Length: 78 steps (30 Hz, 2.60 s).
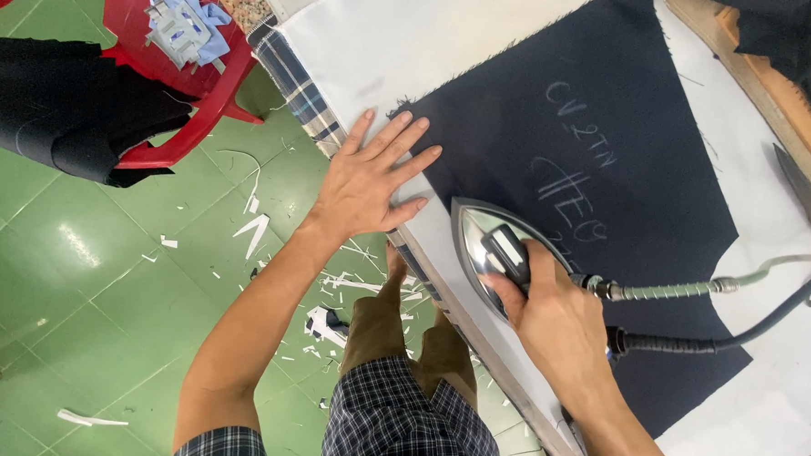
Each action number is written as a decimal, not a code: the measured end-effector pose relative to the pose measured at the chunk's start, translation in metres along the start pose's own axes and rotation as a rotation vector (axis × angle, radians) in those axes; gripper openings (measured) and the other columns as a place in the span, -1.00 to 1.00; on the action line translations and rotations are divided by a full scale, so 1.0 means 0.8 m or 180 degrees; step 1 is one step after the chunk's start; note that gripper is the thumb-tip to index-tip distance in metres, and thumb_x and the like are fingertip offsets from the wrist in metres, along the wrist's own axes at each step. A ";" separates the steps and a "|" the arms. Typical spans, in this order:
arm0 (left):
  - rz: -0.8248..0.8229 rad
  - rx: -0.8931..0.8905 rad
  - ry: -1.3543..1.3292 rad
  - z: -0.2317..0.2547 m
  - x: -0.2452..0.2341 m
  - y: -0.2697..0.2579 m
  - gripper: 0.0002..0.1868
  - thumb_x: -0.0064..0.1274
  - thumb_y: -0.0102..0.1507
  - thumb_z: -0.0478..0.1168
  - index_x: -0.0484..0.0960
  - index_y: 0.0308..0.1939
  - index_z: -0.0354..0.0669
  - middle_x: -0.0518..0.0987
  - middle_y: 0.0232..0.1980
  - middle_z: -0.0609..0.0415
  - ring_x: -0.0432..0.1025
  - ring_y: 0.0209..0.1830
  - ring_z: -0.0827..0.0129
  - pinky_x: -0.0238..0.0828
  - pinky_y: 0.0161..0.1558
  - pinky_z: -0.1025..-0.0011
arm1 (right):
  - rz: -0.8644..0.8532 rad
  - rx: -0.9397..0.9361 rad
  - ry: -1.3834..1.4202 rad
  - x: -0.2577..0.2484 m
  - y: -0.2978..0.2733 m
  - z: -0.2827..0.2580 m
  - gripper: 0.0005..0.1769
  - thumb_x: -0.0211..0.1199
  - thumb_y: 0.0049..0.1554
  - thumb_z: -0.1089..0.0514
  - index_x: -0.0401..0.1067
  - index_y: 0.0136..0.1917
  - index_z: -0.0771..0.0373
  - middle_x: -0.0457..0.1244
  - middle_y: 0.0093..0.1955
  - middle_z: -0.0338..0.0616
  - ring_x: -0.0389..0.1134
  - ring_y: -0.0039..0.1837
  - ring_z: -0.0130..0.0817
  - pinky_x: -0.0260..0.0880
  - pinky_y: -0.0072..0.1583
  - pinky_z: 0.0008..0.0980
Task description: The person irons a dark fabric piece on a white table using a steam iron. They smooth the fabric with their left hand while moving the iron with their right hand, then flip the fabric to iron the other side.
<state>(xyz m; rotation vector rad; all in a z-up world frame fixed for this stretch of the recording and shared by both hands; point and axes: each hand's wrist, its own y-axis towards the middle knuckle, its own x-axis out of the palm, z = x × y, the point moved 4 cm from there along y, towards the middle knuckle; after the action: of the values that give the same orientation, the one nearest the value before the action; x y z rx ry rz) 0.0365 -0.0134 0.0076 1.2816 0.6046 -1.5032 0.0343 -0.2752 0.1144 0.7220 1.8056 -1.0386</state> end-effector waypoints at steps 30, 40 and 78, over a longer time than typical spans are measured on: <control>0.0559 -0.0317 0.0382 -0.055 0.024 -0.004 -0.38 -0.37 0.34 0.22 0.43 0.46 0.41 0.26 0.60 0.15 0.11 0.60 0.25 -0.24 0.58 0.04 | 0.0049 -0.0192 0.0837 -0.030 0.012 -0.011 -0.40 -0.01 0.30 -0.23 0.28 0.39 0.22 0.28 0.07 0.13 0.46 0.00 0.32 0.52 -0.08 0.19; 0.0550 -0.0329 0.0412 -0.053 0.019 -0.003 -0.39 -0.38 0.34 0.23 0.43 0.45 0.43 0.23 0.61 0.19 0.08 0.62 0.29 -0.26 0.58 0.08 | -0.0019 -0.0306 0.0764 -0.021 0.014 -0.008 -0.38 -0.05 0.32 -0.24 0.23 0.41 0.26 0.30 0.01 0.18 0.47 -0.06 0.33 0.52 -0.10 0.17; 0.0004 -0.0262 0.0085 -0.061 -0.019 0.015 -0.44 -0.08 0.46 0.09 0.48 0.51 0.07 0.17 0.62 -0.13 -0.01 0.65 0.03 -0.32 0.62 0.04 | -0.0324 0.0066 0.0459 -0.021 0.065 -0.037 -0.31 0.02 0.24 -0.27 0.18 0.40 0.27 0.36 0.13 0.17 0.49 -0.04 0.19 0.57 -0.21 0.08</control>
<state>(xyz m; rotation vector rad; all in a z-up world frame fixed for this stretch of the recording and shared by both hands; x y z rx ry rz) 0.0658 0.0299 0.0096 1.2402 0.6761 -1.4476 0.0712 -0.2251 0.1181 0.7399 1.9752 -1.0970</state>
